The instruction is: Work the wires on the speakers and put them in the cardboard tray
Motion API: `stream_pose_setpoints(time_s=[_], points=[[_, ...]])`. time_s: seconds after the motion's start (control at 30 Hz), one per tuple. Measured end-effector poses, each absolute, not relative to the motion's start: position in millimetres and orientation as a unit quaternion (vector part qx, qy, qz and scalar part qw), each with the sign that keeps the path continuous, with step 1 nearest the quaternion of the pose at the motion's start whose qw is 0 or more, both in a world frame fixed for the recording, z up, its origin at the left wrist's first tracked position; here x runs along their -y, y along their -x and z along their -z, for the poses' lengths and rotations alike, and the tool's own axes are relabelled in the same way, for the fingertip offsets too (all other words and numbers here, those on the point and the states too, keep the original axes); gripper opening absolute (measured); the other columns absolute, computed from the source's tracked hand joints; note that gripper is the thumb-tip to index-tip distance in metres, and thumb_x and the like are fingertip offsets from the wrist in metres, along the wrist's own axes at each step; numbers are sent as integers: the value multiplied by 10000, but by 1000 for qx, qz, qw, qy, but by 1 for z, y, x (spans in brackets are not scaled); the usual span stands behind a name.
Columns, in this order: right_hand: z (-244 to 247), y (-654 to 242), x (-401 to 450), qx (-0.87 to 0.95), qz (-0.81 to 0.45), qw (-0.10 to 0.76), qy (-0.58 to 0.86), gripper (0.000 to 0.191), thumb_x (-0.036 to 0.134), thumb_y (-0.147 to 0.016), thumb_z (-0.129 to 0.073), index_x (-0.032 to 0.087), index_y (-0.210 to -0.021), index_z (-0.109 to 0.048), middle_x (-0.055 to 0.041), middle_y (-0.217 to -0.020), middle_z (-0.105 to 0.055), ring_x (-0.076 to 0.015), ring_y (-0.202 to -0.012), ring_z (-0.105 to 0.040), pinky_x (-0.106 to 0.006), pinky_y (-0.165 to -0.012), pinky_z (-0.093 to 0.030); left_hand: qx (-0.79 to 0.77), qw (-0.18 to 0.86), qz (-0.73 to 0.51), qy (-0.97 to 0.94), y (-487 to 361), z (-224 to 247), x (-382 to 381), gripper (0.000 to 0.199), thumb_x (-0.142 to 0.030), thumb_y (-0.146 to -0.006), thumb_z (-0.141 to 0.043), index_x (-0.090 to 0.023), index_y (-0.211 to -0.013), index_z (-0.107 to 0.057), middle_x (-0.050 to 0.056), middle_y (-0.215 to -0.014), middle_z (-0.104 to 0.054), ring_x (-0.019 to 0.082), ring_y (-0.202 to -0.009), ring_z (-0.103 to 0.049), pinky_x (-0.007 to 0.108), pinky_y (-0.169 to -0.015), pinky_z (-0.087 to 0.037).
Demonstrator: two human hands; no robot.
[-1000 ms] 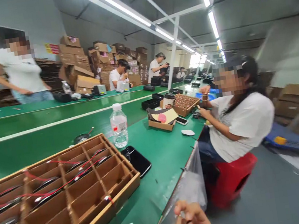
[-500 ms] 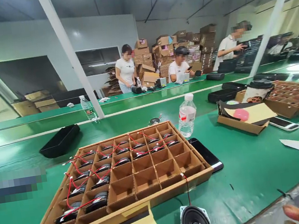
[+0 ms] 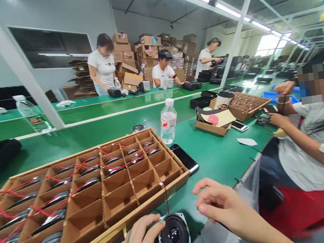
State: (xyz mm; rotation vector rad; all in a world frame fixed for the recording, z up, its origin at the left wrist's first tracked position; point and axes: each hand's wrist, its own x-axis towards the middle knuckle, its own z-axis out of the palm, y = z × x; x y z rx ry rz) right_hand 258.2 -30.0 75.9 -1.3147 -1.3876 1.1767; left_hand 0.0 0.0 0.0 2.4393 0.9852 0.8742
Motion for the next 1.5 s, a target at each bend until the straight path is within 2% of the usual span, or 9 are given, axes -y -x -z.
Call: stream_pose_setpoints(time_s=[0.07, 0.23, 0.47, 0.93, 1.1, 1.2, 1.33, 1.4, 1.5], points=[[-82, -248, 18, 587, -447, 386, 554, 84, 136, -738, -632, 109, -660, -648, -34, -948, -524, -1, -510, -394, -154, -496, -350, -299, 111, -344, -883, -7, 13, -10, 542, -568, -812, -564, -304, -1278, -483, 64, -1262, -549, 210, -1110, -562, 292, -864, -525], [-74, -233, -5, 633, -421, 297, 577, 88, 62, -719, -642, 109, -647, -662, -2, -857, -560, -15, -518, -408, -155, -487, -322, -293, 121, -328, -890, -12, 30, -12, 631, -590, -819, -536, -286, -1349, -375, 65, -1301, -522, 190, -1140, -551, 297, -882, -519], [-64, -223, -19, 683, -392, 216, 578, 91, 54, -724, -657, 119, -708, -720, 0, -753, -581, -59, -617, -474, -170, -563, -335, -330, 121, -303, -886, -11, 38, -7, 820, -390, -676, -744, -306, -1360, -299, 29, -1269, -553, 183, -1117, -568, 284, -880, -526], [-57, -220, -27, 676, -409, 169, 589, 90, 86, -734, -657, 81, -760, -743, -4, -661, -591, -50, -524, -429, -169, -493, -293, -352, 120, -293, -881, -13, 43, -4, 869, -277, -584, -788, -300, -1321, -327, 2, -1239, -578, 192, -1076, -587, 297, -870, -537], [-59, -216, -29, 707, -358, 135, 595, 82, 112, -722, -667, 127, -738, -746, -19, -706, -643, -85, -626, -519, -172, -576, -339, -349, 109, -302, -880, -13, 38, -4, 878, -243, -509, -819, -298, -1259, -365, -22, -1202, -599, 187, -1039, -603, 286, -849, -538], [-72, -214, -30, 715, -334, 52, 613, 105, 206, -772, -647, 146, -746, -729, -17, -626, -635, -118, -629, -575, -191, -620, -378, -323, 74, -305, -893, -13, 31, -8, 829, -367, -530, -839, -283, -1226, -395, -28, -1164, -620, 183, -998, -620, 284, -804, -543], [-105, -230, -22, 700, -402, -82, 585, 255, 318, -860, -583, 126, -1005, -670, 25, -517, -580, -87, -423, -521, -197, -614, -418, -295, 25, -307, -905, -13, 26, -11, 769, -407, -583, -809, -257, -1228, -419, -14, -1175, -611, 176, -986, -619, 278, -782, -531], [-122, -250, -12, 708, -382, -68, 590, 263, 295, -836, -618, 141, -1047, -653, 8, -614, -637, -97, -511, -568, -187, -614, -413, -309, 19, -303, -901, -15, 26, -10, 807, -360, -555, -810, -258, -1255, -421, -8, -1146, -611, 180, -965, -616, 280, -787, -520], [-134, -288, 14, 718, -345, -3, 605, 162, 237, -838, -582, 164, -950, -673, -16, -748, -671, -126, -665, -599, -193, -601, -399, -343, 21, -280, -896, -19, 25, -5, 875, -373, -503, -810, -278, -1286, -432, 16, -1139, -587, 210, -961, -595, 317, -821, -497]])
